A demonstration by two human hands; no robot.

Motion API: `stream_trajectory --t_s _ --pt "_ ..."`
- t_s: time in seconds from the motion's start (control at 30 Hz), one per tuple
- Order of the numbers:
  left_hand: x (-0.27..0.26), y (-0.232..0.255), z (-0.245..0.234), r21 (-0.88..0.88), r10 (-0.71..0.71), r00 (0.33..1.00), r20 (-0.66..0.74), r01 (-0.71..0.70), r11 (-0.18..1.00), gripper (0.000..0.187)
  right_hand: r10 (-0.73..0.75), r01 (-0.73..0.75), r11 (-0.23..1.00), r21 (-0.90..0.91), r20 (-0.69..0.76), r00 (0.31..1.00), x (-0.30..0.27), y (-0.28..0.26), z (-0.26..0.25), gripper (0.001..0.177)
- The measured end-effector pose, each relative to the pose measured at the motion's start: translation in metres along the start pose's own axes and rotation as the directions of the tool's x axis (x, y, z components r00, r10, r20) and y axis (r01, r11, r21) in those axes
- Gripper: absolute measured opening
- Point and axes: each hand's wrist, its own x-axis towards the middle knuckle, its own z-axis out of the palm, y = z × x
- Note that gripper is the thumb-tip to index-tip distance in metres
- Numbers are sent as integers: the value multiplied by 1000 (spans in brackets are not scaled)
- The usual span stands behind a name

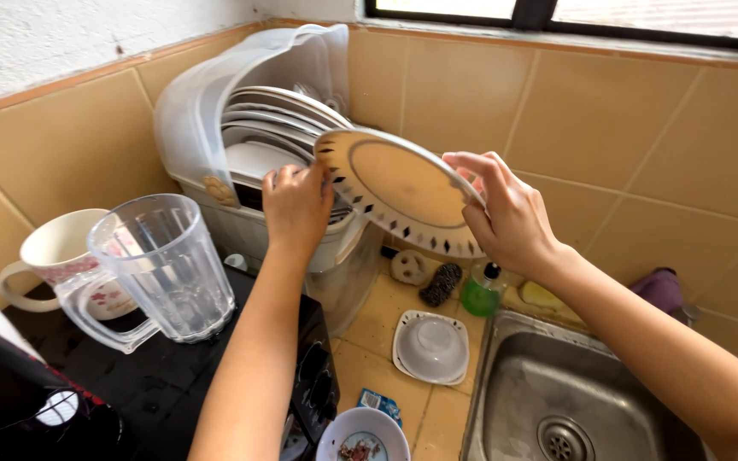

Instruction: Taking plates and a fork from a kitchen drying rack and arranging them on a dining table.

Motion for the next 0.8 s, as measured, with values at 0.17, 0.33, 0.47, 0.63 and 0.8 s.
stream_trajectory --t_s 0.17,0.33,0.47,0.63,0.8 --pt "2 2 7 -181 -67 997 40 73 981 24 149 -145 985 98 -36 988 -12 5 -4 52" --pt "7 8 2 -336 -153 984 86 174 926 31 246 -184 877 445 -85 965 -27 18 -5 45" --pt "6 19 4 -387 -110 991 69 129 913 26 337 -168 783 599 -180 924 -45 26 -10 44" --pt "5 41 12 -371 -123 975 186 186 910 38 492 -256 718 648 -212 844 -74 31 -16 43" --pt "4 60 18 -517 -81 928 363 273 811 40 668 -339 523 782 -129 733 -128 47 -23 21"
